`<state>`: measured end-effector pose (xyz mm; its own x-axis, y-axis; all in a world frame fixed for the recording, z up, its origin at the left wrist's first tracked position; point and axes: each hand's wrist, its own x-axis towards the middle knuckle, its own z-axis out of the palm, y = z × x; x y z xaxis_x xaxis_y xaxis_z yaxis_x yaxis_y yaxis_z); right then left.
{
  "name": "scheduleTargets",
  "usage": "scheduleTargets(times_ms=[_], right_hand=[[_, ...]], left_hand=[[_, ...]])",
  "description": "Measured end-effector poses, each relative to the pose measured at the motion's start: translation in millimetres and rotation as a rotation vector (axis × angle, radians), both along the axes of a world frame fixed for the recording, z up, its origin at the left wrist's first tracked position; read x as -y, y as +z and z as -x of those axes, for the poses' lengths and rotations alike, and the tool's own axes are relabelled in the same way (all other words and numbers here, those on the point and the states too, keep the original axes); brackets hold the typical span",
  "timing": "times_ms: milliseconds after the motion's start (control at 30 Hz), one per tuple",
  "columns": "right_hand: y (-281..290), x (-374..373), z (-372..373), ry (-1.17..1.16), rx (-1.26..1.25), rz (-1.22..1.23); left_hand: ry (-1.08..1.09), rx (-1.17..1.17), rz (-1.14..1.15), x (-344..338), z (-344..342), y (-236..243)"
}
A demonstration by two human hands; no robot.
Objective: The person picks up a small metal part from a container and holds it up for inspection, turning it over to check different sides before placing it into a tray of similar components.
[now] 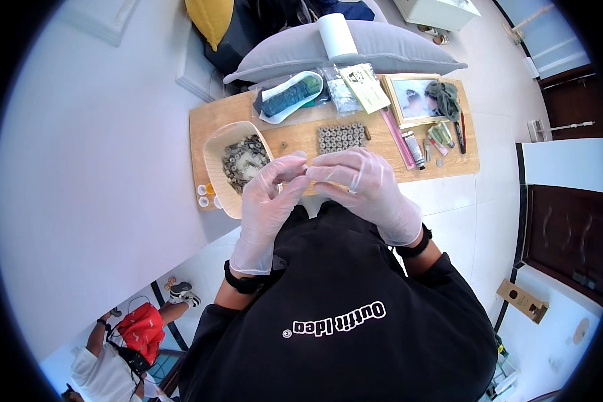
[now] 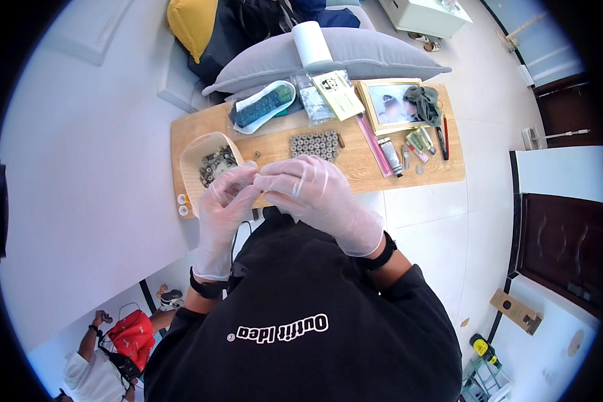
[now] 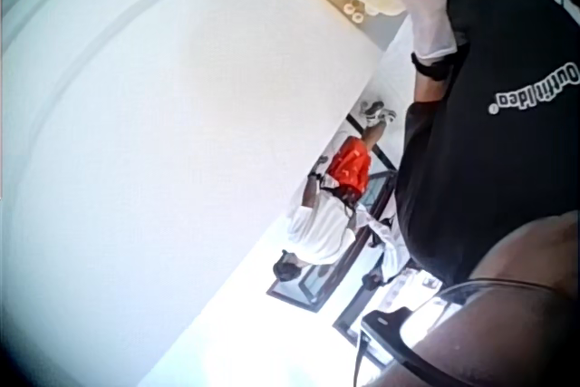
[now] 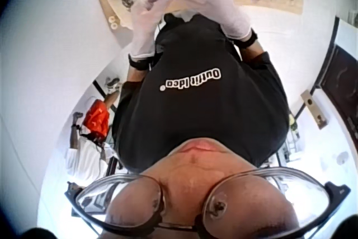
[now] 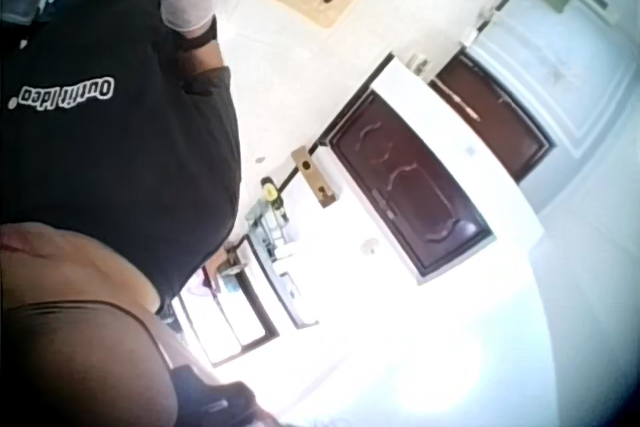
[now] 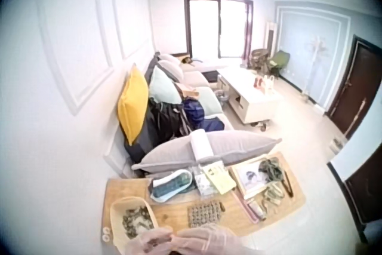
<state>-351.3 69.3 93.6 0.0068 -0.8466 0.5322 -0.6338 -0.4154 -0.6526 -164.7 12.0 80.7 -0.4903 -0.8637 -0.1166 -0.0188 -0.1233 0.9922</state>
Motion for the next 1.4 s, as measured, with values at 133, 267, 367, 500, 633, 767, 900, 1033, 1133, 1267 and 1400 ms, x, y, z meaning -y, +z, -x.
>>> scheduleTargets(times_ms=[133,267,367,500,633,767,900,1033,1133,1267,1400], right_hand=[[-12.4,0.3,-5.3,-0.023,-0.026,-0.013],[-15.4,0.6,5.3,0.017,0.113,-0.090],[-22.1,0.0,28.3,-0.148,0.127,-0.156],[-85.6,-10.8,85.1,-0.315,0.066,-0.425],[-157.9,-27.3,102.1,-0.380,0.166,-0.551],[-211.5,-37.7,98.2,-0.425,0.288,-0.529],[-221.2,-39.3,90.7,-0.476,0.292,-0.539],[-211.1,-40.7,87.3,-0.522,0.271,-0.503],[-222.0,-43.1,92.4,-0.484,0.422,-0.509],[-213.9,-37.9,86.6,-0.510,0.256,-0.546],[-209.6,-33.1,82.6,-0.520,0.200,-0.540]], left_hand=[[-0.022,0.024,-0.021,-1.0,4.0,2.7],[-0.046,0.033,0.033,-2.7,4.1,0.5],[-0.030,0.059,0.052,0.6,1.1,-1.9],[0.021,0.004,0.004,7.2,-5.5,-6.4],[0.050,0.026,-0.032,13.1,-12.5,-7.8],[0.063,0.025,-0.056,17.1,-13.9,-6.7],[0.056,0.009,-0.064,19.8,-17.8,-8.1],[0.081,0.009,-0.075,21.1,-20.2,-4.7],[0.093,0.019,-0.077,24.3,-23.5,-4.5],[0.107,0.044,-0.073,24.4,-27.2,-0.5],[0.109,0.032,-0.070,22.7,-29.5,2.7]])
